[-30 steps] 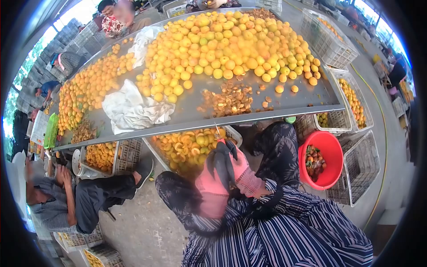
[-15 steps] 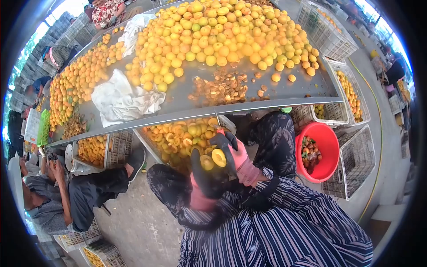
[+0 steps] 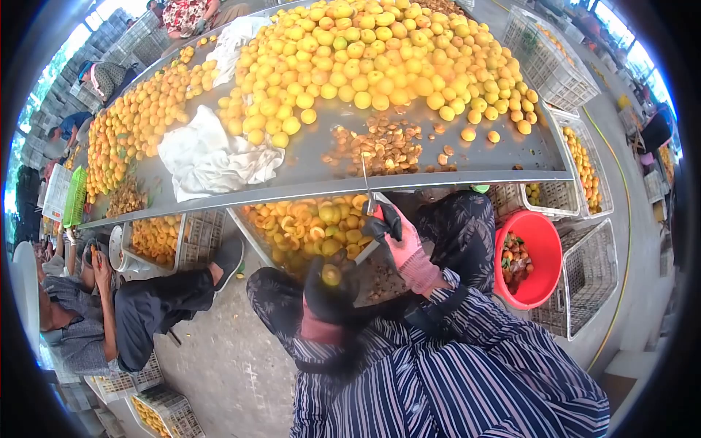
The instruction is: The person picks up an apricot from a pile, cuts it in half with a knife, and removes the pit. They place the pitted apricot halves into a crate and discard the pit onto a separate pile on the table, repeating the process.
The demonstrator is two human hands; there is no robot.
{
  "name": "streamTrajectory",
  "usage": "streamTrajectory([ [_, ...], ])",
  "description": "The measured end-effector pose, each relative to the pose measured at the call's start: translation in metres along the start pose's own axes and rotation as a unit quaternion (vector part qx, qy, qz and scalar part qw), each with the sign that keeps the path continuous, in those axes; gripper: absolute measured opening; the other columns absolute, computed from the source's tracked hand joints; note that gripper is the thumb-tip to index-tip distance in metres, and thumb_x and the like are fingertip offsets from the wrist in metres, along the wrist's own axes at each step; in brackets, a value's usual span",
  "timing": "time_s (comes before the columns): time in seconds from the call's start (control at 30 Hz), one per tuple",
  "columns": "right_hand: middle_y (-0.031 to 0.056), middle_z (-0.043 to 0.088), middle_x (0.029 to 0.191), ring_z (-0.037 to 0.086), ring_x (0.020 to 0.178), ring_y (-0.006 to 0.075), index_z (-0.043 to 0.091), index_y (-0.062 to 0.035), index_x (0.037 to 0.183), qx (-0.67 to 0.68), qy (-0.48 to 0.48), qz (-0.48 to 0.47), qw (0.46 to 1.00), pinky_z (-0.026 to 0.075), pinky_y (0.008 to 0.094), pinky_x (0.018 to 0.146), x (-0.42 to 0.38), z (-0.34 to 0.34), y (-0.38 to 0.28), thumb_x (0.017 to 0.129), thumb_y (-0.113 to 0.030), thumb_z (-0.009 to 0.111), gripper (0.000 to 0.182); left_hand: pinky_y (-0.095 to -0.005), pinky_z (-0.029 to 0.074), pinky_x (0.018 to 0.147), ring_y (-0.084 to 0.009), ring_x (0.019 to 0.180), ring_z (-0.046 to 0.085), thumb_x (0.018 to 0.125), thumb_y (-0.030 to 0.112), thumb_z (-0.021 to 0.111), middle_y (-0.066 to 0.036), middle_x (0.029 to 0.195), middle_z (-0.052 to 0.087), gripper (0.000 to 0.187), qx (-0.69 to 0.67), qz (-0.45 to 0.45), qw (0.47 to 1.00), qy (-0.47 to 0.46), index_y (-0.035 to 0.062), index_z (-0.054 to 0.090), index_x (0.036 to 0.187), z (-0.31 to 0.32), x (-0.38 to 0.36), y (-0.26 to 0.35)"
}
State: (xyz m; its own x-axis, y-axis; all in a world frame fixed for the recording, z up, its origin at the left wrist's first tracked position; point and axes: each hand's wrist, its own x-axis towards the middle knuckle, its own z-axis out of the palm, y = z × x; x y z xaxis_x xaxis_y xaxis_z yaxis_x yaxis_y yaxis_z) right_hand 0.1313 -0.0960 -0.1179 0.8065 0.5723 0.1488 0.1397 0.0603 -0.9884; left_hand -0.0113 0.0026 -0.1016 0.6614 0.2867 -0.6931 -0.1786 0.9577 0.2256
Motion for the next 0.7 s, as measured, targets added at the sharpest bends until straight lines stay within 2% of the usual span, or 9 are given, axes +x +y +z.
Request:
streamTrajectory([
  [0.1, 0.0143, 0.053, 0.116, 0.053, 0.106, 0.0248, 0.046, 0.0012, 0.120, 0.356, -0.059, 0.155, 0.919, 0.042, 0.0349, 0.095, -0.003, -0.004, -0.033, 0.084, -0.010, 0.058, 0.039, -0.0322, 0.048, 0.060, -0.0128, 0.053, 0.053, 0.090, 0.047, 0.040, -0.006, 0.087, 0.064, 0.045, 0.149, 0.103, 0.983, -0.019, 0.0084, 0.057, 0.108, 0.013, -0.009, -0.006],
  [0.2, 0.0161, 0.052, 0.118, 0.053, 0.107, 0.0254, 0.047, 0.0013, 0.118, 0.347, -0.129, 0.160, 0.915, 0.045, 0.0367, 0.092, -0.008, -0.010, -0.073, 0.088, -0.018, 0.055, 0.037, -0.0295, 0.048, 0.058, -0.0131, 0.053, 0.052, 0.091, 0.045, 0.040, -0.004, 0.087, 0.064, 0.043, 0.067, 0.001, 0.995, -0.080, 0.0098, 0.057, 0.108, 0.033, -0.022, -0.006],
  [0.3, 0.0189, 0.049, 0.121, 0.051, 0.110, 0.0289, 0.047, 0.0007, 0.119, 0.391, -0.139, 0.176, 0.893, 0.044, 0.0402, 0.094, -0.025, -0.003, -0.044, 0.089, -0.026, 0.054, 0.041, -0.0275, 0.048, 0.058, -0.0137, 0.054, 0.053, 0.091, 0.045, 0.040, -0.004, 0.087, 0.064, 0.040, 0.174, 0.139, 0.974, -0.027, 0.0106, 0.057, 0.105, 0.035, -0.021, -0.016],
  [0.37, 0.0196, 0.048, 0.122, 0.050, 0.112, 0.0286, 0.049, 0.0005, 0.117, 0.577, -0.137, 0.247, 0.767, 0.043, 0.0402, 0.095, -0.029, 0.003, -0.028, 0.087, -0.025, 0.057, 0.040, -0.0278, 0.049, 0.059, -0.0150, 0.064, 0.057, 0.091, 0.044, 0.040, -0.005, 0.088, 0.064, 0.040, 0.160, 0.103, 0.978, -0.083, 0.0100, 0.057, 0.104, 0.035, -0.028, -0.010],
  [0.43, 0.0163, 0.050, 0.121, 0.050, 0.113, 0.0250, 0.048, 0.0009, 0.117, 0.563, -0.136, 0.243, 0.778, 0.044, 0.0363, 0.094, -0.030, -0.002, -0.033, 0.084, -0.018, 0.061, 0.040, -0.0286, 0.050, 0.059, -0.0160, 0.067, 0.059, 0.091, 0.043, 0.041, -0.006, 0.088, 0.064, 0.041, 0.195, 0.175, 0.963, -0.062, 0.0078, 0.057, 0.105, 0.021, -0.018, -0.008],
  [0.5, 0.0143, 0.050, 0.122, 0.051, 0.112, 0.0249, 0.047, -0.0009, 0.119, 0.136, -0.222, 0.028, 0.965, 0.041, 0.0374, 0.098, -0.024, -0.013, -0.065, 0.081, -0.017, 0.061, 0.044, -0.0295, 0.050, 0.059, -0.0170, 0.070, 0.060, 0.091, 0.042, 0.041, -0.007, 0.089, 0.063, 0.042, 0.228, 0.245, 0.941, -0.038, 0.0056, 0.057, 0.105, 0.013, -0.014, -0.003],
  [0.57, 0.0109, 0.053, 0.118, 0.054, 0.106, 0.0228, 0.052, -0.0025, 0.115, 0.096, -0.248, 0.063, 0.962, 0.042, 0.0350, 0.096, -0.021, -0.022, -0.088, 0.077, -0.013, 0.061, 0.041, -0.0305, 0.051, 0.063, -0.0200, 0.077, 0.062, 0.091, 0.039, 0.042, -0.011, 0.091, 0.063, 0.043, 0.257, 0.291, 0.921, -0.009, 0.0006, 0.056, 0.105, 0.011, -0.013, 0.001],
  [0.63, 0.0100, 0.056, 0.115, 0.056, 0.103, 0.0214, 0.058, -0.0033, 0.110, -0.156, -0.327, -0.087, 0.928, 0.043, 0.0339, 0.094, -0.014, -0.032, -0.109, 0.076, -0.009, 0.062, 0.035, -0.0226, 0.049, 0.056, -0.0154, 0.065, 0.058, 0.079, 0.006, 0.058, -0.012, 0.086, 0.058, 0.040, 0.233, 0.266, 0.935, -0.038, -0.0108, 0.043, 0.113, 0.029, -0.029, 0.002],
  [0.7, 0.0084, 0.060, 0.109, 0.057, 0.103, 0.0193, 0.061, -0.0030, 0.106, -0.066, -0.297, 0.001, 0.953, 0.045, 0.0315, 0.091, -0.019, -0.029, -0.110, 0.077, -0.007, 0.061, 0.029, -0.0229, 0.047, 0.048, -0.0144, 0.057, 0.056, 0.081, 0.001, 0.054, -0.012, 0.082, 0.058, 0.038, 0.218, 0.240, 0.944, -0.057, -0.0111, 0.041, 0.115, 0.024, -0.025, 0.005],
])
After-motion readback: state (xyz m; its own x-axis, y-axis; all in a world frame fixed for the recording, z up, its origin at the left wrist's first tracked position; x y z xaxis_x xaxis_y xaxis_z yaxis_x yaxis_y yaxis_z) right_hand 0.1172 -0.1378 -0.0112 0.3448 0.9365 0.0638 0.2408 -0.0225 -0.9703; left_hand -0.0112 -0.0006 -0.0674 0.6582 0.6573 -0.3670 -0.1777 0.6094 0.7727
